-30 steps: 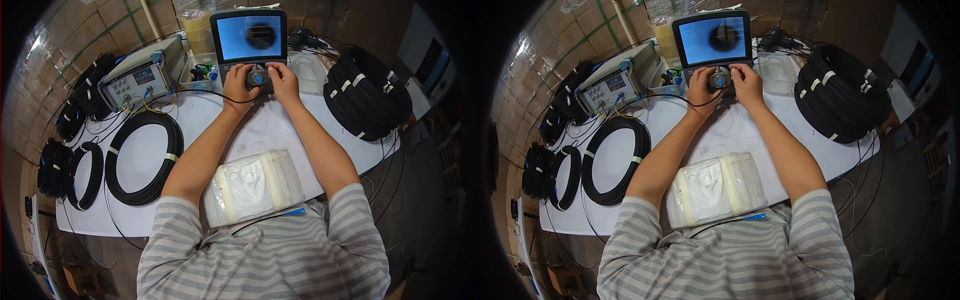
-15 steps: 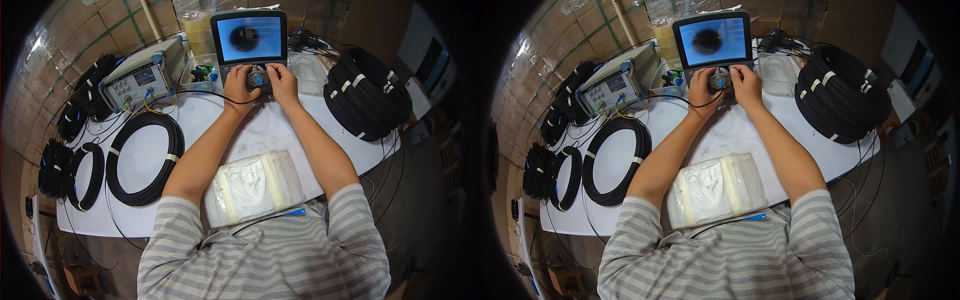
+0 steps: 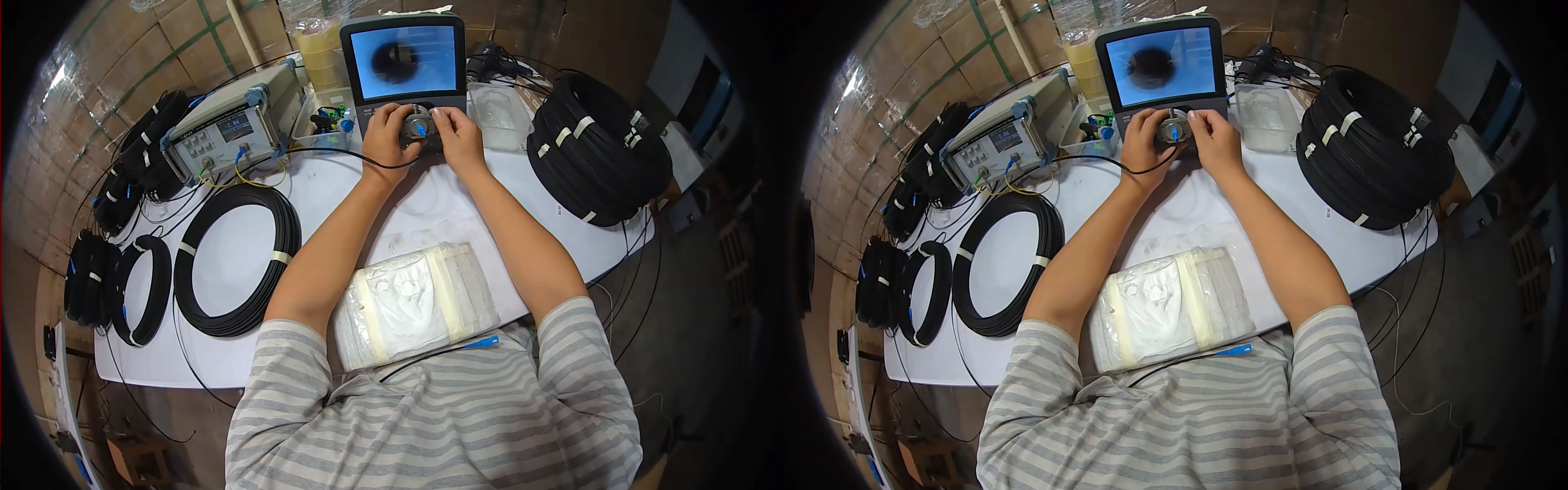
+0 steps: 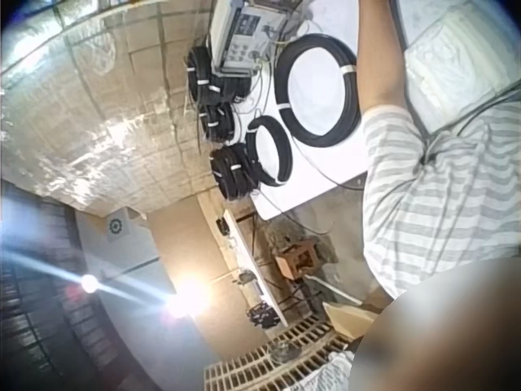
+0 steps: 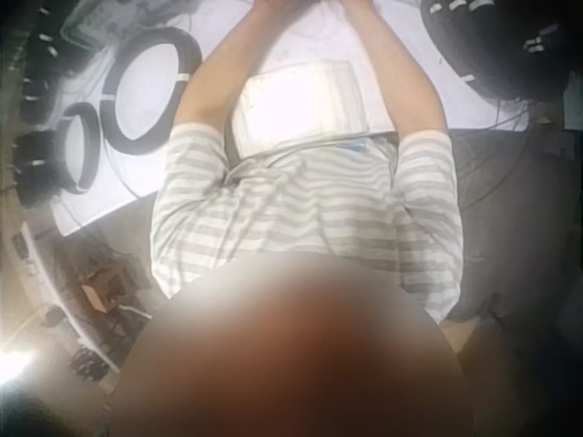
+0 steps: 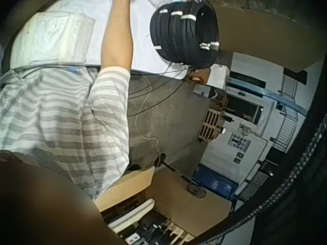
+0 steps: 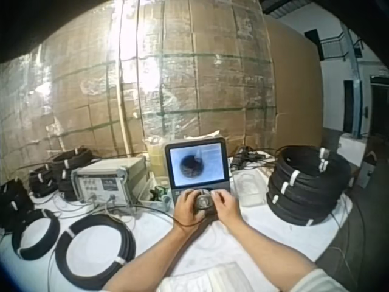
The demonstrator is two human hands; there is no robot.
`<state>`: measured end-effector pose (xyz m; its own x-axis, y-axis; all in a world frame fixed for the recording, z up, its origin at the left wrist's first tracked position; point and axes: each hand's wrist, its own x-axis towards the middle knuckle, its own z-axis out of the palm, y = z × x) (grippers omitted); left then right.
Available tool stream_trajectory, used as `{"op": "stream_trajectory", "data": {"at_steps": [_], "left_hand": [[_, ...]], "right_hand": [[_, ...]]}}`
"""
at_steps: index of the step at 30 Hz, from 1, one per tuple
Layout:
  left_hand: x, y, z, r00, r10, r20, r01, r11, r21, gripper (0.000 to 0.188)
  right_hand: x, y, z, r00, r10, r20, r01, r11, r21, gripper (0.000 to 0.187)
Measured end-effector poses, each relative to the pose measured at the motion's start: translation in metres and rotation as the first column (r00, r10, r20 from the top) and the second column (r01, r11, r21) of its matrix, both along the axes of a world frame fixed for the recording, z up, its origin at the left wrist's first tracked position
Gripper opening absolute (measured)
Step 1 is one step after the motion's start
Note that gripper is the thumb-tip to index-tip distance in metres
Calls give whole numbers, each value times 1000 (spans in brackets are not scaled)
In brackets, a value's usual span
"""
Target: Inspecting a wire or cable cross-section using a digital microscope and an oscilloscope.
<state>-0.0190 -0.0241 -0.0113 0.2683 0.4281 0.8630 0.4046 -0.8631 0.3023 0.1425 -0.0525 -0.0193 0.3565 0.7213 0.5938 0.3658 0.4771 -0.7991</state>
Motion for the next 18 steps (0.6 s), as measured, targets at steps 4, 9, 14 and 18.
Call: {"op": "stream_trajectory", "data": {"at_steps": [4,9,14,18], "left_hand": [[7,-1,-1,998,46,53,-46,999,-8,68],[6,4,-3,996,77,41,-77,997,-10,64],[4,3,-2,999,27,23,-26,999,-20,65],[3,2,-1,1000,20,16,-20,1000,-14,67]], "right_hand": [[0,0,-2,1000,4,-8,-4,1000,5,35],[-2,-2,-3,1000,26,-18,-26,1000,14,35],[0,-1,-6,1000,19,-14,-20,999,-50,36],[3,2,-10,999,30,-14,-31,996,-81,36]]}}
